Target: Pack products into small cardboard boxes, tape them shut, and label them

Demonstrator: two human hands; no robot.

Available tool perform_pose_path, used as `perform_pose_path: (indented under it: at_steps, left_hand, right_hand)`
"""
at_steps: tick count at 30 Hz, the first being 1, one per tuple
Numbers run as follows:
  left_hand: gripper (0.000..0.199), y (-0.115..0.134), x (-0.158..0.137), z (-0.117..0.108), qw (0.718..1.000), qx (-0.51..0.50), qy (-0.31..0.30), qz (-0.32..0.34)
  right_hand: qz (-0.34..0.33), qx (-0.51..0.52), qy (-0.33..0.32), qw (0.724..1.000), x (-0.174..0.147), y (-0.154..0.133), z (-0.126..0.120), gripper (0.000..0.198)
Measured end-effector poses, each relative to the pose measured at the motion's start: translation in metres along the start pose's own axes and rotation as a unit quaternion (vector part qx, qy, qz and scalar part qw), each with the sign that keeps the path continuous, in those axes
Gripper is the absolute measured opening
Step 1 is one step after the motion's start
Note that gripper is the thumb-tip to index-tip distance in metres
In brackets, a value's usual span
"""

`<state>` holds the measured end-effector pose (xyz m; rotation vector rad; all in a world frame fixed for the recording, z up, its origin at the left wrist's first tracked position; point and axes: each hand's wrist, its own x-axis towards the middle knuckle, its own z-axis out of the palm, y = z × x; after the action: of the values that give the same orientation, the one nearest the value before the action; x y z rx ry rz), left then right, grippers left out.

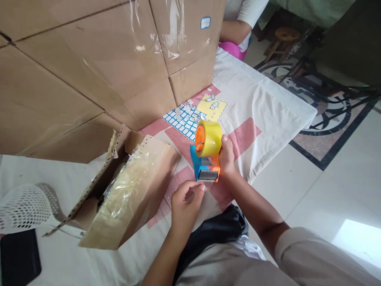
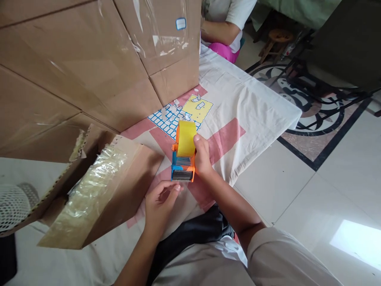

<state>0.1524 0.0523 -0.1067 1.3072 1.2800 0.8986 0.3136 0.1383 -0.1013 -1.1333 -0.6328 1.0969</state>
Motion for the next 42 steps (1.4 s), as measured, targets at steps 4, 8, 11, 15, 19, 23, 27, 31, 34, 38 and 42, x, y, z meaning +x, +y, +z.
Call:
perform_pose_path:
  at_steps: [4,8,11,15,19,23,27,31,34,38,42]
  left_hand:
    - [0.020,0.007,-0.015,0.012,0.996,-0.034,0.072,-0.030]
    - [0.026,0.019,-0.029,0.019,0.985,-0.098,0.098,-0.100]
    - [0.031,0.018,-0.032,0.016,0.981,-0.103,0.103,-0.126]
    - [0.044,0.005,-0.024,0.012,0.982,-0.098,0.098,-0.128]
    - [0.046,-0.004,-0.015,0.016,0.983,-0.095,0.101,-0.119]
    - [0.045,-0.003,-0.010,0.019,0.987,-0.081,0.103,-0.098]
    - [0.042,-0.004,-0.007,0.019,0.990,-0.060,0.103,-0.074]
    - [0.040,-0.005,-0.007,0.019,0.992,-0.047,0.108,-0.045]
    - [0.039,-0.003,-0.007,0.021,0.993,-0.034,0.111,-0.030]
    - [0.034,0.000,-0.005,0.026,0.995,-0.010,0.100,-0.005]
    - [0.034,0.004,-0.003,0.026,0.996,0.005,0.085,0.012]
  right_hand:
    - [-0.017,-0.045,0.017,0.999,-0.004,-0.006,0.002,0.060]
    - [-0.074,-0.059,-0.007,0.996,-0.007,-0.003,-0.002,0.055]
    - [-0.123,-0.094,-0.040,0.987,-0.009,0.003,-0.007,0.053]
    - [-0.154,-0.105,-0.067,0.980,-0.011,0.008,-0.010,0.053]
    - [-0.146,-0.063,-0.065,0.985,-0.013,0.007,-0.008,0.047]
    - [-0.109,-0.004,-0.055,0.992,-0.016,-0.001,-0.001,0.046]
    - [-0.070,0.038,-0.020,0.997,-0.018,-0.009,0.005,0.046]
    - [-0.028,0.046,-0.015,0.998,-0.016,-0.011,0.006,0.048]
    - [0.007,0.048,0.008,0.999,-0.013,-0.010,0.006,0.047]
    - [0.031,0.062,0.055,0.996,-0.010,-0.011,0.006,0.044]
    - [0.068,0.097,0.028,0.993,-0.008,-0.013,0.006,0.044]
